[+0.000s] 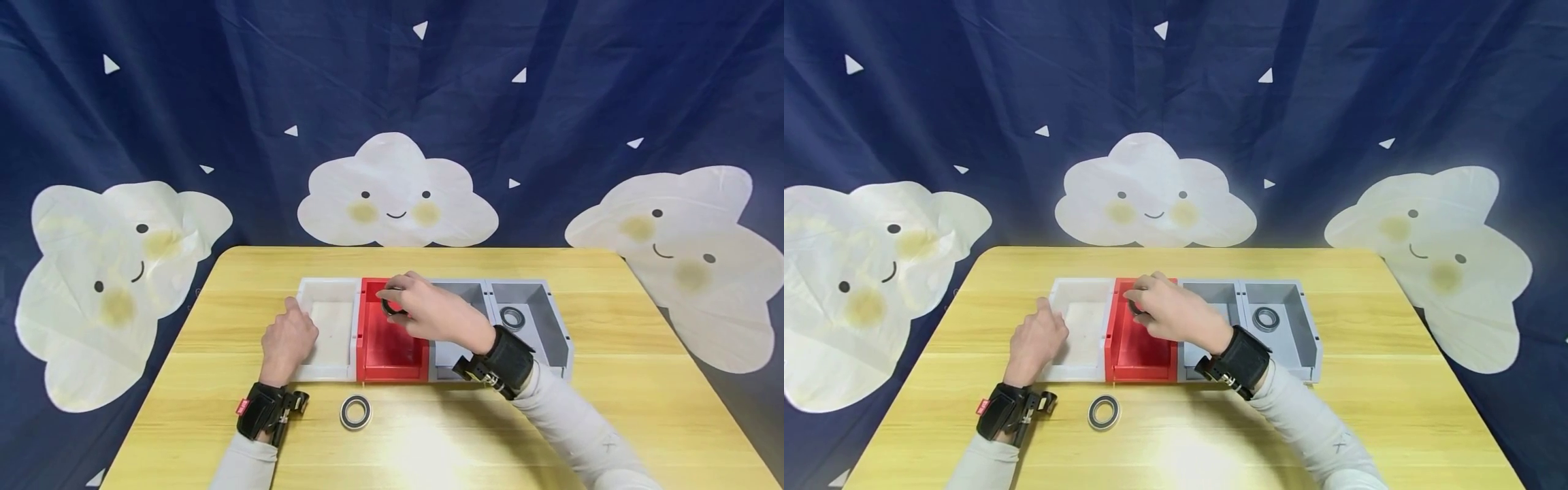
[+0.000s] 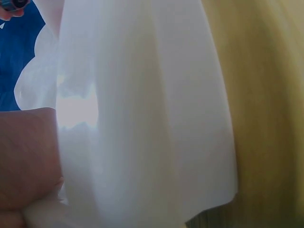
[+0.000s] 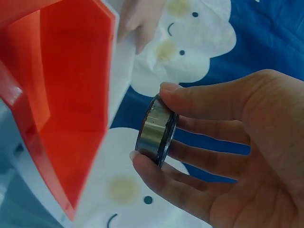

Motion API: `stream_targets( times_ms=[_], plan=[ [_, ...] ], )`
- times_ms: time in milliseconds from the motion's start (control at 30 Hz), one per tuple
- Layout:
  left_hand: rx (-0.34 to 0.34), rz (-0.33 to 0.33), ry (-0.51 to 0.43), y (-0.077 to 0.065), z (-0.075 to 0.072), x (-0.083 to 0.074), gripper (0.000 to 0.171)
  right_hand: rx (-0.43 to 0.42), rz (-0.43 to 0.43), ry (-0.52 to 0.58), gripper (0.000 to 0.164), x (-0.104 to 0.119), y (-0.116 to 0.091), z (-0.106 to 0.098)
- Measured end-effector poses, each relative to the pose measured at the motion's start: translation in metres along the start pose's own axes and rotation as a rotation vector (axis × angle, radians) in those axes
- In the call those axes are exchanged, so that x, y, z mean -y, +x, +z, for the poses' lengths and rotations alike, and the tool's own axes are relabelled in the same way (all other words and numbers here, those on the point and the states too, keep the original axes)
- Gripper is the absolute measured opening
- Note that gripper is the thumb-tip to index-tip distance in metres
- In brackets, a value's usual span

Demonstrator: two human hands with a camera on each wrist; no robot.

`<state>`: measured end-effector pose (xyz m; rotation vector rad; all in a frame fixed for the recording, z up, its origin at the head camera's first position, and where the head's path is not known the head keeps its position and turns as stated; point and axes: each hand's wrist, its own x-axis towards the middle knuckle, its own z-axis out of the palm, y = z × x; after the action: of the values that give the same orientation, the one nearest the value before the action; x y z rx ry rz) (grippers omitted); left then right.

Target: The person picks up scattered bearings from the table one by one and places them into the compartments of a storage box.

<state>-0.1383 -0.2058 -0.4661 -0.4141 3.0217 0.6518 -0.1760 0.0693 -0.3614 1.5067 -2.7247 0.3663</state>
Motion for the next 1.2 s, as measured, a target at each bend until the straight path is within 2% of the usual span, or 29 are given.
stream_targets(
  times_ms=[500,667,833,1067,1200],
  plan=[
    [0.032,-0.019,-0.01,0.001,-0.001,0.0,0.033,0.136,0.118,0.094,0.034,-0.011,0.018,0.036],
    [0.031,-0.024,-0.012,0.001,-0.002,0.0,0.033,0.147,0.145,0.092,0.037,-0.015,0.021,0.047],
    [0.028,-0.022,-0.011,0.002,-0.002,0.001,0.033,0.146,0.15,0.062,0.035,-0.019,0.027,0.06],
    [0.022,-0.02,-0.006,0.002,-0.002,0.001,0.032,0.184,0.211,0.05,0.032,-0.019,0.031,0.076],
    [0.026,-0.018,-0.003,0.002,-0.002,0.002,0.033,0.171,0.21,0.04,0.03,-0.02,0.032,0.08]
  ],
)
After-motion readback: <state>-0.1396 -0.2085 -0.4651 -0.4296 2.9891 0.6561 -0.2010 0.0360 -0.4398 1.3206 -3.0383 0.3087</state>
